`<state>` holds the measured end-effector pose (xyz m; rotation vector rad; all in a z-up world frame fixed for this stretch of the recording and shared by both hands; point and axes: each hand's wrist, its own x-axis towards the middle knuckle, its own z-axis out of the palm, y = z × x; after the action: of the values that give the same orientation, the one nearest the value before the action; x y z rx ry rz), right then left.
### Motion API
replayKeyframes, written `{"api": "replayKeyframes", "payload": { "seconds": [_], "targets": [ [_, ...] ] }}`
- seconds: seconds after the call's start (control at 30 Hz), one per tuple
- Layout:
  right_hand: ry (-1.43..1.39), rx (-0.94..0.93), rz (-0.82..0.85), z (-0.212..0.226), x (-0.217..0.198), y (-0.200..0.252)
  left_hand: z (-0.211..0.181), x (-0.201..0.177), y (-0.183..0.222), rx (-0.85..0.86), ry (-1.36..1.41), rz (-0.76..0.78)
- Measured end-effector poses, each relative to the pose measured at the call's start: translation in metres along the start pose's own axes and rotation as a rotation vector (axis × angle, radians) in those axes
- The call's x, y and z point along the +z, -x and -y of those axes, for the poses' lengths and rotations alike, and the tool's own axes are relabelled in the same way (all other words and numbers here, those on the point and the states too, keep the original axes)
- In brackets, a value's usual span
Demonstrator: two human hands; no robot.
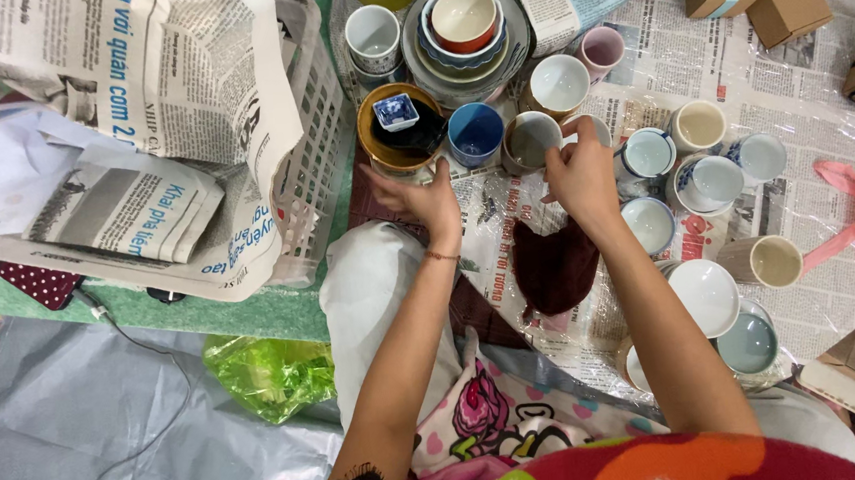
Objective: The person sits on the floor and repeatedly washes small ceramic cups and bowls in a bucket of water, then wipes them dry with a cloth. They handle items one at a time, rinsing and drying each piece before placing it on a nearby surface.
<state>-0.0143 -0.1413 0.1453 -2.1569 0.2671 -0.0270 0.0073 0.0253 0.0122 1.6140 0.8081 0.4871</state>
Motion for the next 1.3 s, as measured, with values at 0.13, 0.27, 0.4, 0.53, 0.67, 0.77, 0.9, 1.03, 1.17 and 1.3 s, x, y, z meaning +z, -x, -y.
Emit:
{"api": "replayKeyframes", "payload": {
  "seconds": [0.13, 0.27, 0.4, 0.53, 0.67, 0.77, 0.9, 1.03, 1.17, 1.3],
  "targets": [
    [-0.039, 0.015, -0.005, 0.000, 0.000, -0.001, 0.006, -0.007, 0.024, -0.038, 0.385, 0.149],
    [-0.043, 0.018, -0.028, 0.000, 0.001, -0.003, 0.013, 0.004, 0.051, -0.279, 0.498, 0.379],
    [-0.075, 0.008, -0.041, 0.001, 0.000, -0.001, 0.013, 0.021, 0.047, -0.192, 0.482, 0.477],
    [-0.076, 0.030, -0.041, 0.003, 0.000, 0.000, 0.012, 0.035, 0.037, -0.101, 0.521, 0.510],
    [-0.053, 0.045, -0.034, 0.004, 0.001, 0.002, 0.015, 0.041, 0.034, 0.005, 0.519, 0.508],
    [-0.034, 0.052, -0.042, 0.003, 0.002, 0.001, 0.016, 0.047, 0.028, 0.015, 0.521, 0.521],
    [-0.065, 0.000, -0.048, -0.002, 0.002, -0.004, 0.017, 0.052, 0.023, -0.065, 0.591, 0.574],
    [-0.074, 0.013, -0.038, -0.003, 0.002, -0.010, 0.007, 0.049, 0.020, -0.117, 0.642, 0.625],
    [-0.065, -0.021, -0.052, 0.000, 0.001, -0.010, -0.009, 0.039, 0.024, -0.129, 0.580, 0.615],
    [-0.027, 0.006, -0.065, 0.004, 0.001, -0.012, -0.022, 0.028, 0.030, -0.188, 0.578, 0.616]
  ]
}}
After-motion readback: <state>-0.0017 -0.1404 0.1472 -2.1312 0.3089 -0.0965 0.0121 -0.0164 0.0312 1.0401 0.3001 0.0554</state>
